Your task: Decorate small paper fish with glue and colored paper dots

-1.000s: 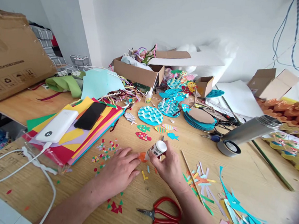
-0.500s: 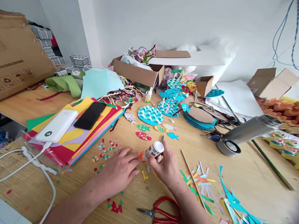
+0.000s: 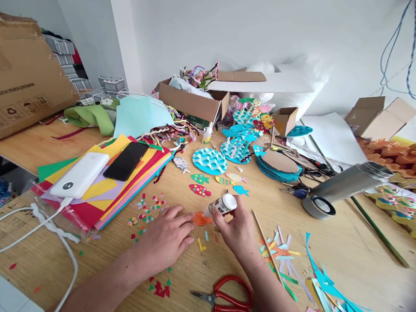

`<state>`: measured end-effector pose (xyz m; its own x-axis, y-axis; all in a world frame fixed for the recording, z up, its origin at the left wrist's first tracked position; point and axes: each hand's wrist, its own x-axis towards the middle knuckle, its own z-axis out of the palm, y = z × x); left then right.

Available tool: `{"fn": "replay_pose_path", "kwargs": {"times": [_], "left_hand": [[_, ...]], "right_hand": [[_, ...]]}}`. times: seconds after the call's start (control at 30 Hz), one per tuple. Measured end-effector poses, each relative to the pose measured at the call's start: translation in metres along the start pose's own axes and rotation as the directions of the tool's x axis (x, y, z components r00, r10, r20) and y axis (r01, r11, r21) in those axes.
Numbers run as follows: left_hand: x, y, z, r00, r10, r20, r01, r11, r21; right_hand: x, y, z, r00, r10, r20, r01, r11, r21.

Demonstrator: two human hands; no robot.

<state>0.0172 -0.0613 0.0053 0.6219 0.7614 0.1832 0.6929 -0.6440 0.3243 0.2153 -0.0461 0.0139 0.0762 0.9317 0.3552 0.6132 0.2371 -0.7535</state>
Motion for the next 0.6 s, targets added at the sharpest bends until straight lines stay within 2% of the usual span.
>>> {"fn": "replay_pose_path", "kwargs": {"times": [0.07,0.27,0.4,0.6], "left_hand": [[0.0007,-0.0003,-0.0003,1.000,-0.001,-0.003,0.002,1.000,0.004],[0.0013,-0.0003,0.0006,1.000,0.008,-0.003,-0.008,1.000,0.004],[-0.0005,0.0002,0.0013,1.000,0.009,-0.008,-0.009,1.000,0.006],[-0.0002,0.0002,0.0005,1.000,0.008,-0.004,-0.008,1.000,0.004]], "right_hand": [[0.0000,0.0010,0.0006,1.000,-0.005,0.029,0.005,1.000,-0.005],[-0.0001,0.0007,0.0011,1.000,0.004,-0.011,-0.004,1.000,-0.027],[-0.0018,0.0013,0.0032,0.997,-0.054,0.055,0.053,0.999,0.011],[-0.0016,0.0030,0.0030,1.000,-0.008,0.027,0.009,1.000,-0.015]]}}
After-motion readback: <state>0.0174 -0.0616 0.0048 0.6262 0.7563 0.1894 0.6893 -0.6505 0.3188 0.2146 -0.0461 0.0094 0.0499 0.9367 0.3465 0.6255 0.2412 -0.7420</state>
